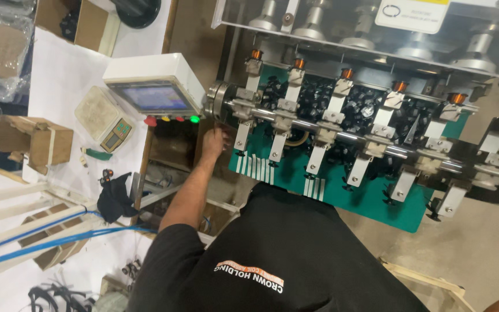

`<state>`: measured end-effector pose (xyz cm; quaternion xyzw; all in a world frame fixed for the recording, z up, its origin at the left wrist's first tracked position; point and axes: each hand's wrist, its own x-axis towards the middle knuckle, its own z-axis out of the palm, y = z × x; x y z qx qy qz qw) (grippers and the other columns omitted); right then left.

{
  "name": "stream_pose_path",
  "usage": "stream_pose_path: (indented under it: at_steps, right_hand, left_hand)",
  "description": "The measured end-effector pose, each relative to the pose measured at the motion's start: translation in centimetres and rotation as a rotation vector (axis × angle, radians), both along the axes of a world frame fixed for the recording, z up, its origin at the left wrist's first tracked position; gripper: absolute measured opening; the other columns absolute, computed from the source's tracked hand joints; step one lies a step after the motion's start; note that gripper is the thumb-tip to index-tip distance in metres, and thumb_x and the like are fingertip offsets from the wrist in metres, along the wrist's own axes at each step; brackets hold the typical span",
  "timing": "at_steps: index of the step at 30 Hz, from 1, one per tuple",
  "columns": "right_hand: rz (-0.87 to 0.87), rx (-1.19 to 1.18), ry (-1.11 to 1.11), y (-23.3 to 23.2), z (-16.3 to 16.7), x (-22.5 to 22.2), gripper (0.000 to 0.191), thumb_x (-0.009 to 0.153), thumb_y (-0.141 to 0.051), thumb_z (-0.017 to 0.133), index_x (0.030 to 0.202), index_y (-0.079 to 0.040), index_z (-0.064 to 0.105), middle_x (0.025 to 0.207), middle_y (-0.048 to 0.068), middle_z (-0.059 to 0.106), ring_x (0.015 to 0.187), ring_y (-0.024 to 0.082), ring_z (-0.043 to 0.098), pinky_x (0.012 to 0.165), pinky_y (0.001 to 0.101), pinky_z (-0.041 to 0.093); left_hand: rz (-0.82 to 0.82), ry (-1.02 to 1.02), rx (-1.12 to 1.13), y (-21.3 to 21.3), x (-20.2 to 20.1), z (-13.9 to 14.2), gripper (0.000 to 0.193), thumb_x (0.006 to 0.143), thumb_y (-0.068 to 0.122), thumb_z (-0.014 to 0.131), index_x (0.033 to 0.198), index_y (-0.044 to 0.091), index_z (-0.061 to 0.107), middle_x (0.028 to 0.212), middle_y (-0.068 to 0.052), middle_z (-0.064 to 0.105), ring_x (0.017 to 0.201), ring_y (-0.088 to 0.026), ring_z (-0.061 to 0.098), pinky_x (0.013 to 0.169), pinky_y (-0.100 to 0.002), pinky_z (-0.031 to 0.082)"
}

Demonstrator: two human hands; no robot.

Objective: The person stands at a benchtop winding machine, picking up small black components and fitting them onto the machine's holders. They use scissors to trim material at the machine, retrieve more parts from a blue bin, and finally wipe the machine area with a black cloth.

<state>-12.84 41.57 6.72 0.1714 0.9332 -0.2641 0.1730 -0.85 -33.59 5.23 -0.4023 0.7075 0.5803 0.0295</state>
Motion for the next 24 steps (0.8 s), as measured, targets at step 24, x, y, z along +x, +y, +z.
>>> stream_pose_path:
  at_steps: [24]
  right_hand:
    - [-0.577, -1.287, 0.304, -5.9, -0.5, -10.9, 0.109, 0.092, -0.089, 0.043, 0.136, 0.01, 0.058, 0.109, 0.015, 0.066, 0.099, 0.026, 0.063, 0.099, 0.04, 0.059]
  left_hand:
    - [0.454, 0.187, 0.315, 1.9, -1.1, 4.8, 0.105, 0.085, 0.088, 0.028, 0.148, 0.006, 0.046, 0.132, -0.017, 0.062, 0.092, -0.03, 0.073, 0.071, -0.045, 0.061]
